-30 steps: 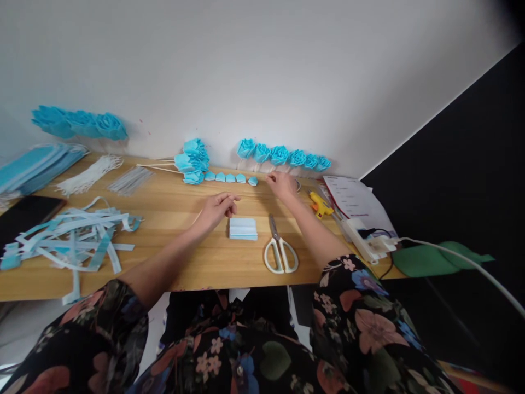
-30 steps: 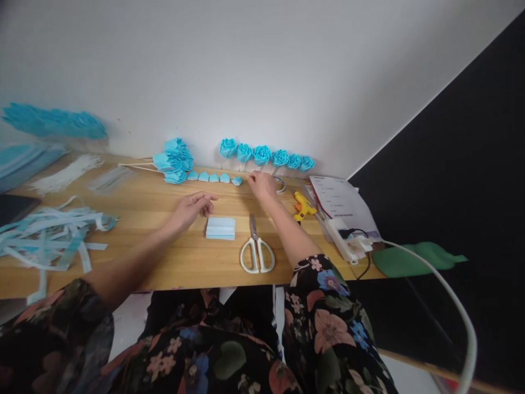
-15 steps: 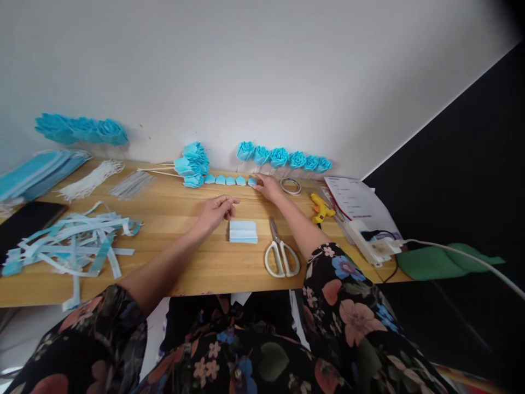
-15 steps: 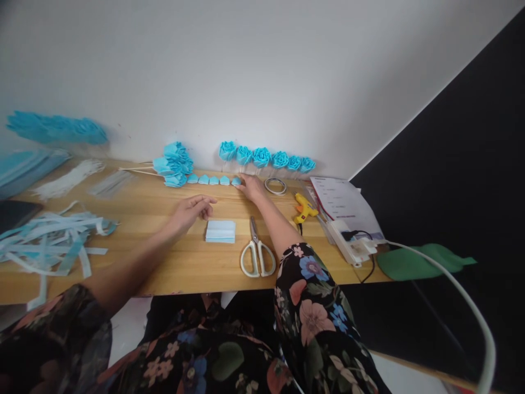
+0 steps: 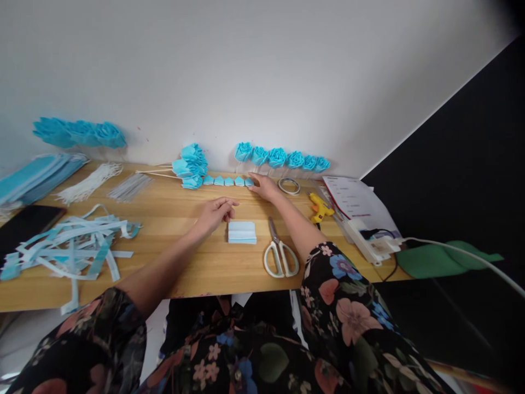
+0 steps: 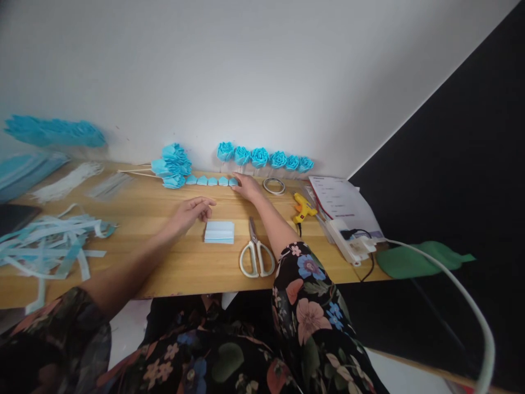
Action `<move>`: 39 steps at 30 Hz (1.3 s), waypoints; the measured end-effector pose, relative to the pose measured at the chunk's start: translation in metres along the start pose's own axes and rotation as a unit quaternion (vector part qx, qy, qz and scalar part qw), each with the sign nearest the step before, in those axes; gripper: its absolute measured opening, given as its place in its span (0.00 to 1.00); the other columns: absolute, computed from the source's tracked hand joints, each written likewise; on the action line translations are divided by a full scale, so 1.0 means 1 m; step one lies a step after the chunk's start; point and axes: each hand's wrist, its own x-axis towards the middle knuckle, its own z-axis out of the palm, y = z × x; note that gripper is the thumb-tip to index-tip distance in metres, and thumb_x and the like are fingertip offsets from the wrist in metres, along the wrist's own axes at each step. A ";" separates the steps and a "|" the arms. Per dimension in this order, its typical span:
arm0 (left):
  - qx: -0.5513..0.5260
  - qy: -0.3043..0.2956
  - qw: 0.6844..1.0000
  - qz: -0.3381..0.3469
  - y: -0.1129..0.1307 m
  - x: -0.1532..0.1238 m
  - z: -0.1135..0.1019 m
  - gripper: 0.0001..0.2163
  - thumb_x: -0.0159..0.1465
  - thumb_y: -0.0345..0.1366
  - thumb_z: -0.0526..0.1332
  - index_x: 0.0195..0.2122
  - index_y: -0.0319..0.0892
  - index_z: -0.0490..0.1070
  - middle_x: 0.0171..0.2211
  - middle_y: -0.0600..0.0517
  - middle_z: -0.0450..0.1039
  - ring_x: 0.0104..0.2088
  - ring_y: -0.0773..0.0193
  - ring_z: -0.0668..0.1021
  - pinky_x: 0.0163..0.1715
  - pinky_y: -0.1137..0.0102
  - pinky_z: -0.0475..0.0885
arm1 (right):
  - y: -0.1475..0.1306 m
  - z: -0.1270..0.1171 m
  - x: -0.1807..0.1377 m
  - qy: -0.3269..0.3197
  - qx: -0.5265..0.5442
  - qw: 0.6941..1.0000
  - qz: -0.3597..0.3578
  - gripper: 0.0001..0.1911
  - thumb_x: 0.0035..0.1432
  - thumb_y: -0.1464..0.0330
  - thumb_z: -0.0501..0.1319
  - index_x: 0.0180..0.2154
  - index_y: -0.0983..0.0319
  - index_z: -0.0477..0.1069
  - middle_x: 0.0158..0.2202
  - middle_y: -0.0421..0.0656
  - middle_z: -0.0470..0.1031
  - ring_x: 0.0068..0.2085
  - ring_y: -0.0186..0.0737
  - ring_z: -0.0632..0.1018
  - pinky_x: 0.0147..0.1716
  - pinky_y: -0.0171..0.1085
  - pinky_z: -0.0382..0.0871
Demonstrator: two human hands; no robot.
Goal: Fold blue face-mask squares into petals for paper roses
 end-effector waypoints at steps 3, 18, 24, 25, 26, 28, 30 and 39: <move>-0.002 0.001 1.000 0.006 0.000 -0.001 -0.001 0.14 0.59 0.45 0.63 0.36 0.37 0.75 0.22 0.54 0.72 0.21 0.69 0.71 0.25 0.72 0.65 | 0.000 -0.004 -0.013 0.016 -0.014 1.000 -0.019 0.32 0.61 0.66 0.65 0.65 0.60 0.64 0.65 0.48 0.69 0.64 0.45 0.71 0.63 0.42 0.64; 0.000 0.004 1.000 0.013 -0.002 -0.002 0.002 0.14 0.59 0.44 0.62 0.37 0.37 0.75 0.22 0.54 0.72 0.21 0.69 0.71 0.24 0.72 0.64 | 0.056 -0.049 -0.079 0.056 -0.195 0.963 0.179 0.13 0.64 0.70 0.58 0.45 0.64 0.80 0.48 0.58 0.80 0.52 0.55 0.77 0.53 0.48 0.65; 0.016 0.001 1.000 0.020 -0.003 -0.001 0.002 0.14 0.60 0.45 0.60 0.35 0.39 0.75 0.22 0.54 0.72 0.20 0.69 0.70 0.24 0.72 0.64 | 0.042 -0.056 -0.077 0.095 -0.160 0.968 0.169 0.15 0.66 0.67 0.56 0.42 0.65 0.80 0.42 0.59 0.82 0.45 0.53 0.80 0.45 0.44 0.67; 0.023 0.007 0.999 0.030 -0.001 -0.001 0.002 0.14 0.60 0.45 0.60 0.35 0.39 0.75 0.22 0.53 0.72 0.21 0.68 0.71 0.25 0.72 0.65 | 0.037 -0.059 -0.078 0.102 -0.146 0.973 0.150 0.15 0.67 0.66 0.55 0.44 0.64 0.80 0.44 0.57 0.82 0.45 0.51 0.79 0.45 0.42 0.67; 0.032 0.017 0.998 0.046 0.002 -0.002 0.002 0.13 0.61 0.44 0.60 0.34 0.39 0.76 0.23 0.53 0.73 0.22 0.68 0.71 0.26 0.72 0.66 | 0.031 -0.061 -0.079 0.105 -0.131 0.978 0.127 0.16 0.67 0.65 0.55 0.46 0.62 0.79 0.45 0.54 0.82 0.45 0.49 0.79 0.44 0.41 0.67; 0.057 0.052 0.993 0.090 0.008 -0.003 0.001 0.12 0.61 0.43 0.59 0.34 0.39 0.76 0.27 0.50 0.75 0.25 0.67 0.72 0.28 0.71 0.68 | 0.016 -0.064 -0.083 0.093 -0.083 0.989 0.075 0.15 0.68 0.63 0.55 0.47 0.59 0.78 0.43 0.46 0.83 0.41 0.42 0.79 0.42 0.37 0.68; 0.076 0.093 0.984 0.128 0.013 -0.005 0.000 0.12 0.61 0.42 0.60 0.37 0.39 0.77 0.33 0.48 0.78 0.29 0.66 0.73 0.31 0.71 0.69 | 0.001 -0.063 -0.088 0.064 0.058 0.996 -0.003 0.16 0.68 0.62 0.54 0.42 0.60 0.78 0.38 0.43 0.82 0.38 0.39 0.78 0.40 0.35 0.68; -0.052 -0.052 0.997 -0.005 0.029 -0.016 0.002 0.21 0.63 0.50 0.61 0.48 0.37 0.76 0.42 0.42 0.79 0.18 0.74 0.69 0.14 0.74 0.52 | -0.041 -0.056 -0.088 0.024 0.372 0.925 -0.071 0.15 0.59 0.55 0.62 0.35 0.59 0.80 0.28 0.38 0.79 0.31 0.36 0.75 0.36 0.36 0.68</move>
